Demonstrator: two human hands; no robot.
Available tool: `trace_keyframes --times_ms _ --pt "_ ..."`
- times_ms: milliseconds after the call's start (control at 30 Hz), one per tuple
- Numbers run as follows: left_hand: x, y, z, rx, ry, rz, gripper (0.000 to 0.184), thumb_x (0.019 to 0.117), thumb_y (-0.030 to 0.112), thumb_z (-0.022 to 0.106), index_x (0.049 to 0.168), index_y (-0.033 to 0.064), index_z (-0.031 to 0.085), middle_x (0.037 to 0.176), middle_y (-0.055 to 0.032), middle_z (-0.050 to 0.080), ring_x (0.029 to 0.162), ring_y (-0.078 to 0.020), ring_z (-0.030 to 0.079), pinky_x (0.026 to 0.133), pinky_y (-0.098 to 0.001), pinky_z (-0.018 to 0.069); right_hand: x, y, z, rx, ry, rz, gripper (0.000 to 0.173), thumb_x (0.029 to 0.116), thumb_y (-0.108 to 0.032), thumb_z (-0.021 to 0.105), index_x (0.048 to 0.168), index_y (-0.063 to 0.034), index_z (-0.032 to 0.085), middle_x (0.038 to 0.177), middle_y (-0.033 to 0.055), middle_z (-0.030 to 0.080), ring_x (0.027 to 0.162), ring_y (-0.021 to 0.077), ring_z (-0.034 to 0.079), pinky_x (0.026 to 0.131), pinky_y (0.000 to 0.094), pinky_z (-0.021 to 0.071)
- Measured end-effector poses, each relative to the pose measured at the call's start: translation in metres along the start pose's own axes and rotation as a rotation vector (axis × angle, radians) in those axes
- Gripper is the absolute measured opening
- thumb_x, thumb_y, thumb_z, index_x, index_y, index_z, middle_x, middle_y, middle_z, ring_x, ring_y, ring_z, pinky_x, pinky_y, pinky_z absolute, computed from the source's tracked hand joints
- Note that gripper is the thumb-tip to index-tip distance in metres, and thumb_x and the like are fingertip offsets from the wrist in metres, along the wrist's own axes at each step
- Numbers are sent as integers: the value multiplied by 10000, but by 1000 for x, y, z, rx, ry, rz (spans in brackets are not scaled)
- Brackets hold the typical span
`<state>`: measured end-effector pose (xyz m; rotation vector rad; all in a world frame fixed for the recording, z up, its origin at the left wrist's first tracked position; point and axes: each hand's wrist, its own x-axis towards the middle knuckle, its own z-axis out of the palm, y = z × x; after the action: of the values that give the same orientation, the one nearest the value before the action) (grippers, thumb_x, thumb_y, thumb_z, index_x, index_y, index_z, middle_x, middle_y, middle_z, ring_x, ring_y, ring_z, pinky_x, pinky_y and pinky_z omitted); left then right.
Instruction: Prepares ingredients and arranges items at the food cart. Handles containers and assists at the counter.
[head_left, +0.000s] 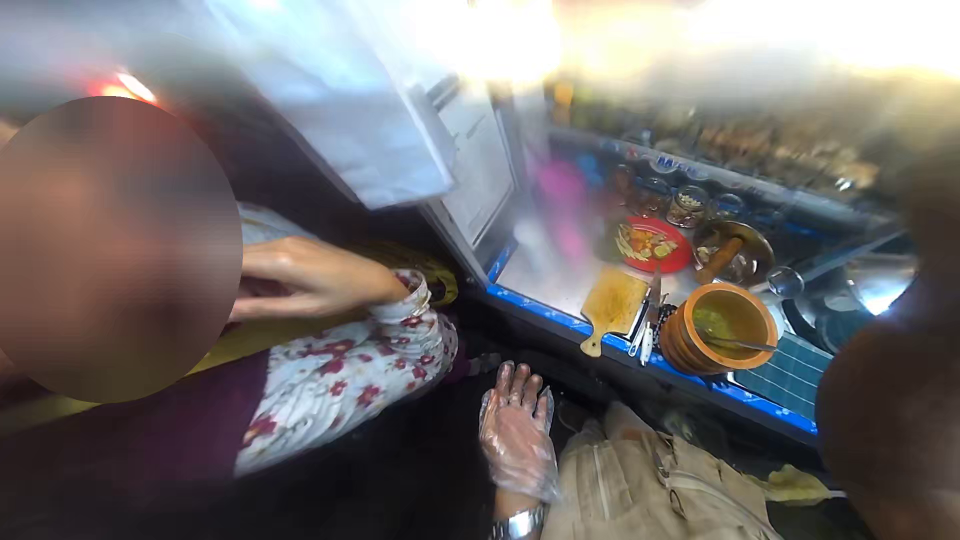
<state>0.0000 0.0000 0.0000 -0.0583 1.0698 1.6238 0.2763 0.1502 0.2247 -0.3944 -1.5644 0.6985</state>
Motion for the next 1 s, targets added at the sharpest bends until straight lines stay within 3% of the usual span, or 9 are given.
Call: trace_keyframes --times_ms 67,133,267,367,500,600,700,833,1000 --pt "0 -3 6 118 20 22 480 1102 364 267 1472 153 490 1371 -54 636 1192 -194 639 937 -419 536 -5 4 38 143 -318 90 266 962 -267 647 1133 -67 611 1079 36 689 989 165 683 844 335 603" --pt "3 -13 0 332 37 96 436 1083 228 379 1482 85 479 1412 -101 602 1212 -201 620 986 -394 518 -38 16 88 252 -525 240 178 908 -202 758 1028 -95 682 1004 -13 688 901 102 674 744 251 604" --pt "17 -21 -8 914 74 205 524 1010 188 606 1510 87 484 1471 -153 554 1285 -233 582 1075 -432 473 -146 35 141 94 -847 547 227 940 -225 752 1082 -48 735 1054 55 705 905 84 669 793 250 592" --pt "12 -18 -15 1193 57 226 544 1013 263 603 1528 148 473 1531 -114 508 1367 -258 528 1126 -462 438 -186 40 161 -196 -1029 541 302 963 -330 695 1163 -103 710 1119 93 676 965 189 673 823 356 585" --pt "-2 -28 -25 1370 95 337 446 990 229 636 1379 15 601 1406 -192 593 1278 -304 572 1086 -457 437 -201 44 168 -230 -1070 531 257 990 -174 638 1211 -58 700 1120 148 674 1003 270 687 877 386 582" --pt "19 -17 -11 1440 113 447 506 958 340 656 1400 96 620 1463 -123 579 1339 -285 561 1118 -490 435 -193 48 162 -126 -1089 570 226 974 -64 620 1177 -34 713 1092 160 666 1008 271 672 909 377 560" --pt "19 -13 -9 1474 91 434 535 965 353 644 1432 96 591 1505 -131 538 1379 -298 524 1137 -496 413 -193 51 162 -127 -1117 576 228 993 -93 599 1179 -46 722 1089 157 656 991 273 664 887 387 562" --pt "18 -15 -12 1488 100 428 520 970 361 631 1428 119 596 1516 -107 530 1383 -277 519 1140 -483 409 -201 46 170 -264 -1108 458 174 995 -160 600 1065 -99 747 1020 134 659 906 288 683 715 432 586" --pt "17 -10 -11 1404 165 432 484 982 323 612 1425 126 599 1514 -98 534 1410 -275 489 1153 -485 381 -209 30 176 -169 -1099 287 131 968 -140 623 1006 -73 728 997 118 681 947 280 677 778 404 574"
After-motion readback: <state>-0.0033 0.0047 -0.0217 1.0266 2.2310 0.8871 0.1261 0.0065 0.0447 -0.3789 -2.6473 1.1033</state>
